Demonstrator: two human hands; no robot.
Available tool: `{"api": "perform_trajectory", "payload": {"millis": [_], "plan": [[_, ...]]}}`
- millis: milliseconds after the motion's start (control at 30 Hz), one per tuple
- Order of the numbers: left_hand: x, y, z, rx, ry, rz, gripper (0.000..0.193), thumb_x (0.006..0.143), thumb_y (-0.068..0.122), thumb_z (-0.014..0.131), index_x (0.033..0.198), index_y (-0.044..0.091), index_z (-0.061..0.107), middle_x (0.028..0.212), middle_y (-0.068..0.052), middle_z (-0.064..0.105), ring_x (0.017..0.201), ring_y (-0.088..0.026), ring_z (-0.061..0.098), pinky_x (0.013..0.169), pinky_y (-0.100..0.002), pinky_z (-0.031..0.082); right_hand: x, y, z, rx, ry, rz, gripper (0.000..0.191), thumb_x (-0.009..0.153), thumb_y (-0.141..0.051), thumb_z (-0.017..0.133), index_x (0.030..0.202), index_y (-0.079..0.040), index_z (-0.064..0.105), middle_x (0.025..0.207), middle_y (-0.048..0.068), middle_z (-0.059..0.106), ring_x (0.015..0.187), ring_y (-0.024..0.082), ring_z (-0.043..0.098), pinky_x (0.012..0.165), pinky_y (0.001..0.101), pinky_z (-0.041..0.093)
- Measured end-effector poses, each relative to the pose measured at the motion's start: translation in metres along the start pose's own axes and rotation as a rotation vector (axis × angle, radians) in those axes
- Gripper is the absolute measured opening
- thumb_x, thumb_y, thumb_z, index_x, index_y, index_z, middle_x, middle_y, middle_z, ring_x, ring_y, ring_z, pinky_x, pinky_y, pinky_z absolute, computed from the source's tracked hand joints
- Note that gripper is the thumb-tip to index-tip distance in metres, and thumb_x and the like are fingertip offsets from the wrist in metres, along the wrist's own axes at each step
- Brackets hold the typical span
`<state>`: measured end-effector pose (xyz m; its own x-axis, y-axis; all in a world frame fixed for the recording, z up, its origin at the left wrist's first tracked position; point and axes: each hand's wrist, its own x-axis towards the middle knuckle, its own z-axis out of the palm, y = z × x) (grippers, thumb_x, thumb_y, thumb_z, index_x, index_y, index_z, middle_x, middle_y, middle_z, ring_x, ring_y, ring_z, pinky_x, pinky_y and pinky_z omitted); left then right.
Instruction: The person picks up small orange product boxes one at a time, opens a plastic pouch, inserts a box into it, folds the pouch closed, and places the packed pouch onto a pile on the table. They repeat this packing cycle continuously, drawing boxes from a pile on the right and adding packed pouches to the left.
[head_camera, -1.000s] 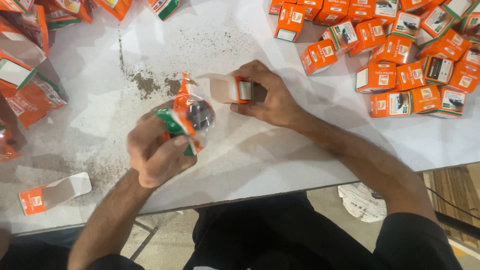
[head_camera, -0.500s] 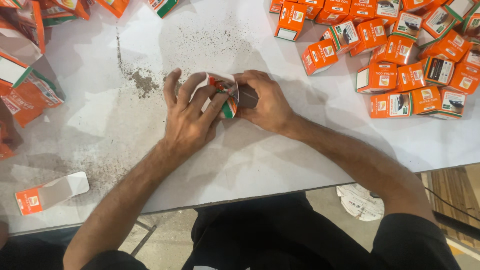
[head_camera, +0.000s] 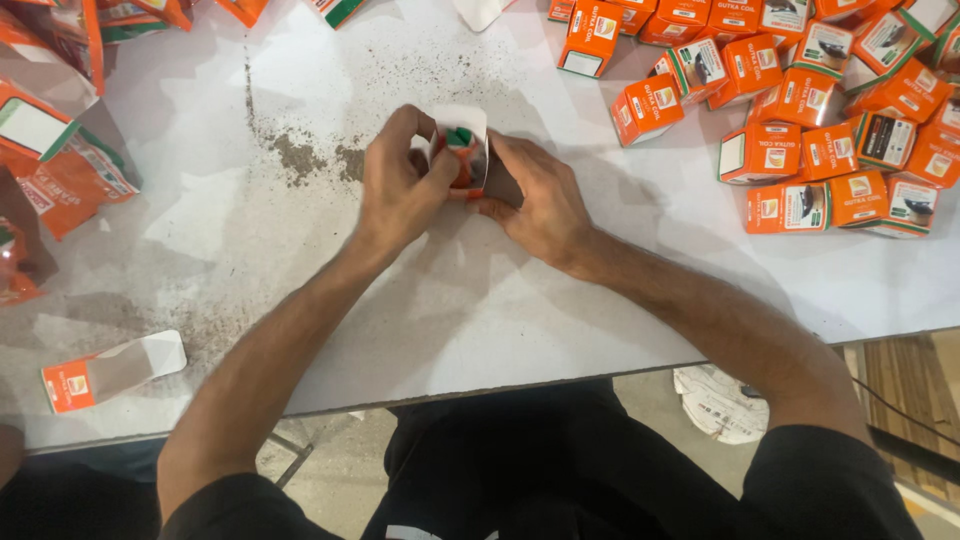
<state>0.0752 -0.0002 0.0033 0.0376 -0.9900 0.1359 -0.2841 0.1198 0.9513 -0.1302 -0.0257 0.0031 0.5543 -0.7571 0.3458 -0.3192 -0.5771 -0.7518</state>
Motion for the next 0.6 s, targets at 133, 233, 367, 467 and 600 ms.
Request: {"api": "perform_trajectory", "payload": {"millis": [133, 233, 367, 467, 600], "plan": [[0.005, -0.007, 0.012, 0.054, 0.066, 0.021, 0.01, 0.095, 0.003, 0.057, 0.098, -0.001, 0.048, 0.078, -0.006, 0.066, 0.066, -0.009, 0.067, 0.051, -0.026, 0.053, -0.004, -0.003, 0.0, 0.109, 0.017, 0.128, 0.078, 0.081, -0.007, 0.087, 0.148, -0.007, 0.046, 0.131, 0.014, 0.069, 0.119, 0.031, 0.07, 0.098, 0.038, 0.059], [0.002, -0.003, 0.011, -0.013, 0.039, -0.047, 0.012, 0.096, 0.004, 0.057, 0.098, 0.0, 0.046, 0.076, -0.008, 0.062, 0.061, -0.01, 0.057, 0.048, -0.027, 0.043, -0.003, -0.004, -0.001, -0.071, 0.025, -0.112, 0.071, 0.082, -0.002, 0.086, 0.145, -0.007, 0.054, 0.134, 0.017, 0.068, 0.121, 0.034, 0.067, 0.099, 0.0399, 0.058], [-0.003, 0.008, -0.009, -0.183, -0.127, -0.096, 0.026, 0.092, 0.003, 0.069, 0.102, 0.0, 0.045, 0.087, -0.007, 0.06, 0.072, -0.008, 0.057, 0.055, -0.023, 0.048, 0.002, -0.004, -0.003, -0.199, 0.001, -0.252, 0.066, 0.082, -0.004, 0.085, 0.142, -0.002, 0.056, 0.132, 0.02, 0.065, 0.12, 0.038, 0.064, 0.097, 0.0433, 0.056], [0.0, 0.011, -0.024, -0.761, -0.214, -0.37, 0.018, 0.084, 0.007, 0.049, 0.099, -0.001, 0.055, 0.086, -0.01, 0.066, 0.069, -0.012, 0.062, 0.061, -0.028, 0.057, 0.002, -0.004, -0.004, -0.293, -0.027, -0.278, 0.064, 0.082, -0.007, 0.084, 0.139, 0.001, 0.057, 0.131, 0.024, 0.063, 0.116, 0.039, 0.063, 0.095, 0.0449, 0.056], [0.01, 0.007, -0.025, -0.465, -0.195, -0.32, 0.006, 0.095, 0.002, 0.066, 0.093, 0.003, 0.06, 0.086, -0.011, 0.068, 0.062, -0.014, 0.06, 0.052, -0.03, 0.051, 0.001, -0.003, -0.004, -0.329, -0.015, -0.336, 0.061, 0.084, -0.012, 0.085, 0.137, 0.0, 0.057, 0.131, 0.025, 0.063, 0.116, 0.039, 0.064, 0.095, 0.0442, 0.057]]}}
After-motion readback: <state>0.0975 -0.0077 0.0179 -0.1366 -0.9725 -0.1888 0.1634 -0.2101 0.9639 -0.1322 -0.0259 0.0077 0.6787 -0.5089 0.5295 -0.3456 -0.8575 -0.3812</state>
